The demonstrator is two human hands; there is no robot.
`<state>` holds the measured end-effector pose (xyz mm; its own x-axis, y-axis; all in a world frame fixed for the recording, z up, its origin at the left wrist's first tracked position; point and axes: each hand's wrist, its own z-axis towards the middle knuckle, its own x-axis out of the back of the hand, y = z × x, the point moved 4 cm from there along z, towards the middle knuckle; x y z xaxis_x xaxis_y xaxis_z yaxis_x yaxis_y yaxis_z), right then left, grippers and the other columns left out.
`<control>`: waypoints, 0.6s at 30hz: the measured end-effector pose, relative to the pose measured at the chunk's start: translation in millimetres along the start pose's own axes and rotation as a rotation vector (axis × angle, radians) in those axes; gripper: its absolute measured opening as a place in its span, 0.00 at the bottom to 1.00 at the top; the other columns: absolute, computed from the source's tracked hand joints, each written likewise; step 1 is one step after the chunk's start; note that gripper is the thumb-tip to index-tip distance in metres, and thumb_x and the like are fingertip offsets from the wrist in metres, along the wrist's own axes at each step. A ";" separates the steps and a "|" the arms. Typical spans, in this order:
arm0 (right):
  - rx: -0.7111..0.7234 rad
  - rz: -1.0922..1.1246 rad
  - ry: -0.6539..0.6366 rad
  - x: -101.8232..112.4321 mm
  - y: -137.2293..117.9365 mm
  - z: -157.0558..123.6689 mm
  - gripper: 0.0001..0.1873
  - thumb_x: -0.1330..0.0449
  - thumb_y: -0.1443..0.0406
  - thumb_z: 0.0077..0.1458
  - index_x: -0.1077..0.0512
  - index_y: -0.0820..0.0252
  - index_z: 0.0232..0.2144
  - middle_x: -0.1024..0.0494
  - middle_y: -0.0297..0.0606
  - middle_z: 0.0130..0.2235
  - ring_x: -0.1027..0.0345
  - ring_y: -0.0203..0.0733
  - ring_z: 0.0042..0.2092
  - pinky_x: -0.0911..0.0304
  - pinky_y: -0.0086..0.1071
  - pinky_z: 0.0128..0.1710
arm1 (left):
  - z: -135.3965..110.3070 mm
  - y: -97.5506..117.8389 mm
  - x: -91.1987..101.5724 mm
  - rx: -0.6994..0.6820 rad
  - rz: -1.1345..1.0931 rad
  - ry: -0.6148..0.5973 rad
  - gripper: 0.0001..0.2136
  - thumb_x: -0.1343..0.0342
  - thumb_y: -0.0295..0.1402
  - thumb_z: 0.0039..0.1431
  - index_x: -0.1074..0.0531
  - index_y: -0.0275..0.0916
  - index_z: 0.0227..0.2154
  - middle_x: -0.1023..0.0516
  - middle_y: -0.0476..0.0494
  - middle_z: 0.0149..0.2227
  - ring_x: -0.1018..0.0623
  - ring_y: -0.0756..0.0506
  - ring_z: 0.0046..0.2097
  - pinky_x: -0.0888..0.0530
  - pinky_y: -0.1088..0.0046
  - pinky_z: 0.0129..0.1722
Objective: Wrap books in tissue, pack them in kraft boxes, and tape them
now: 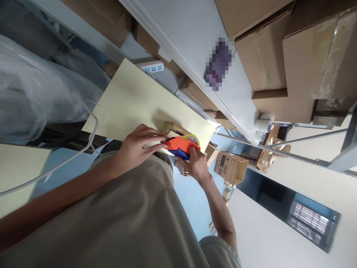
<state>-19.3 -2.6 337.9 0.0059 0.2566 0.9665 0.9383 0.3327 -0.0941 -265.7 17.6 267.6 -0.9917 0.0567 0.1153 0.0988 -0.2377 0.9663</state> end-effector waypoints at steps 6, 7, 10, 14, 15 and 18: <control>-0.116 0.010 -0.167 -11.3 -0.2 -2.1 0.34 0.38 0.36 0.66 0.28 0.56 0.55 0.15 0.44 0.36 0.17 0.54 0.35 0.28 0.36 0.32 | -6.6 -16.6 -4.6 0.066 -0.017 -0.044 0.12 0.39 0.45 0.75 0.16 0.48 0.52 0.12 0.45 0.47 0.18 0.42 0.48 0.21 0.63 0.51; -0.131 0.012 -0.189 -13.5 -0.2 -2.8 0.34 0.37 0.36 0.66 0.28 0.56 0.56 0.15 0.43 0.36 0.17 0.54 0.35 0.28 0.36 0.32 | -8.1 -19.6 -6.2 0.077 -0.024 -0.051 0.13 0.39 0.46 0.75 0.16 0.47 0.51 0.12 0.45 0.47 0.18 0.42 0.48 0.21 0.64 0.51; -0.144 0.034 -0.243 -20.6 -1.2 -4.7 0.35 0.37 0.37 0.67 0.29 0.57 0.59 0.14 0.42 0.36 0.17 0.54 0.35 0.29 0.35 0.32 | -13.0 -27.1 -9.8 0.094 -0.054 -0.071 0.13 0.39 0.45 0.74 0.16 0.47 0.51 0.12 0.44 0.47 0.18 0.42 0.49 0.21 0.64 0.52; -0.149 0.031 -0.295 -26.3 -2.6 -6.0 0.38 0.37 0.37 0.67 0.30 0.60 0.62 0.13 0.44 0.37 0.17 0.55 0.36 0.30 0.36 0.32 | -17.0 -30.0 -8.0 0.125 -0.092 -0.111 0.13 0.37 0.46 0.73 0.15 0.46 0.49 0.12 0.44 0.48 0.17 0.42 0.49 0.21 0.63 0.53; -0.152 0.026 -0.315 -26.2 -3.2 -6.1 0.38 0.37 0.37 0.67 0.30 0.60 0.62 0.13 0.45 0.37 0.17 0.55 0.36 0.30 0.36 0.32 | -16.8 -29.6 -6.1 0.146 -0.105 -0.129 0.13 0.37 0.47 0.72 0.15 0.46 0.48 0.12 0.44 0.48 0.17 0.41 0.50 0.21 0.63 0.54; -0.161 0.044 -0.392 -21.0 -6.1 -6.1 0.37 0.36 0.38 0.67 0.30 0.60 0.61 0.13 0.45 0.40 0.17 0.54 0.37 0.32 0.35 0.34 | -13.5 -29.4 1.0 0.268 -0.167 -0.231 0.15 0.35 0.50 0.68 0.14 0.46 0.46 0.12 0.45 0.46 0.17 0.41 0.50 0.21 0.64 0.54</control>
<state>-23.0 -15.4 319.7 -0.0555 0.6034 0.7955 0.9823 0.1757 -0.0647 -270.7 11.5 236.3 -0.9543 0.2975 -0.0294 -0.0143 0.0529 0.9985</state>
